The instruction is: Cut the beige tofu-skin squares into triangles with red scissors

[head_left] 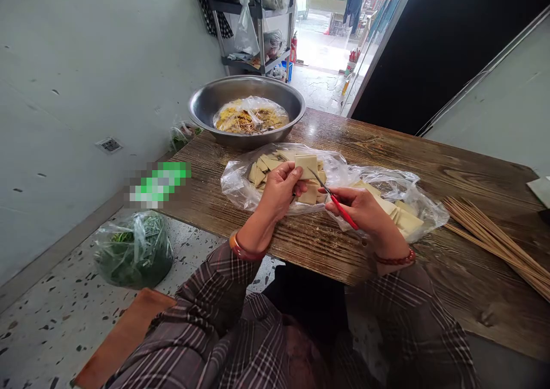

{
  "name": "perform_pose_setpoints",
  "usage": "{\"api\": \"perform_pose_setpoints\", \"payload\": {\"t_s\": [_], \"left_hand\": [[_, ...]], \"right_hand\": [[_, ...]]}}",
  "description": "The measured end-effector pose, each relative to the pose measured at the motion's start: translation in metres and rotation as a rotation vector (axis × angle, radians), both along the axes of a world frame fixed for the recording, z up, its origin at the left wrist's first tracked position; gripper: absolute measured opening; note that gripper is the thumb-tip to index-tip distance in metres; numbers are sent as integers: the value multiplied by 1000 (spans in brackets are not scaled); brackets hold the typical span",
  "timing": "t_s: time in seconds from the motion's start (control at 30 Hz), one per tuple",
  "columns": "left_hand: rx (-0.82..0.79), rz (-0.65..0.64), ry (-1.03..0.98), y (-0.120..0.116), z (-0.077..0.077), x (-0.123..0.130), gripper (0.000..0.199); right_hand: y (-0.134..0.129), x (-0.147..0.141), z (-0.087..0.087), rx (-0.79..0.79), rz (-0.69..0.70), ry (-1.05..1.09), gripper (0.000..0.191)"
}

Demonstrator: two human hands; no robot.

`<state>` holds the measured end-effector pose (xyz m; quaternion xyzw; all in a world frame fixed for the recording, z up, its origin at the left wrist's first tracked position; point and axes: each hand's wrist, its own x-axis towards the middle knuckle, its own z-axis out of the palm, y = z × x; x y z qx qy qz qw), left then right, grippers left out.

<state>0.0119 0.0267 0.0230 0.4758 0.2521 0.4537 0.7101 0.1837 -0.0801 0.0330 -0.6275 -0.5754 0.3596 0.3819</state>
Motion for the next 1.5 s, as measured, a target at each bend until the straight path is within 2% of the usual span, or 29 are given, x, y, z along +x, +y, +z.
{"api": "perform_pose_setpoints", "payload": {"t_s": [0.23,0.5,0.83,1.13,1.23,1.5], "left_hand": [[31,-51,65,2,-4,0,35],[57,-166,127,-2,0,-2,41],[36,-185,91,-2,2,-2,43],[43,-97,56,-1,-2,0,42],[80,-130,98,-2,-3,0,41],[88,-178,119,-3,-3,0,40]], "right_hand": [[-2,3,1,15,23,-71,54],[-1,6,-9,54,47,-67,53],[-3,0,4,25,13,-70,55],[-1,2,-5,56,19,-103,47],[-1,0,-2,53,44,-82,40],[-1,-5,3,53,66,-28,42]]}}
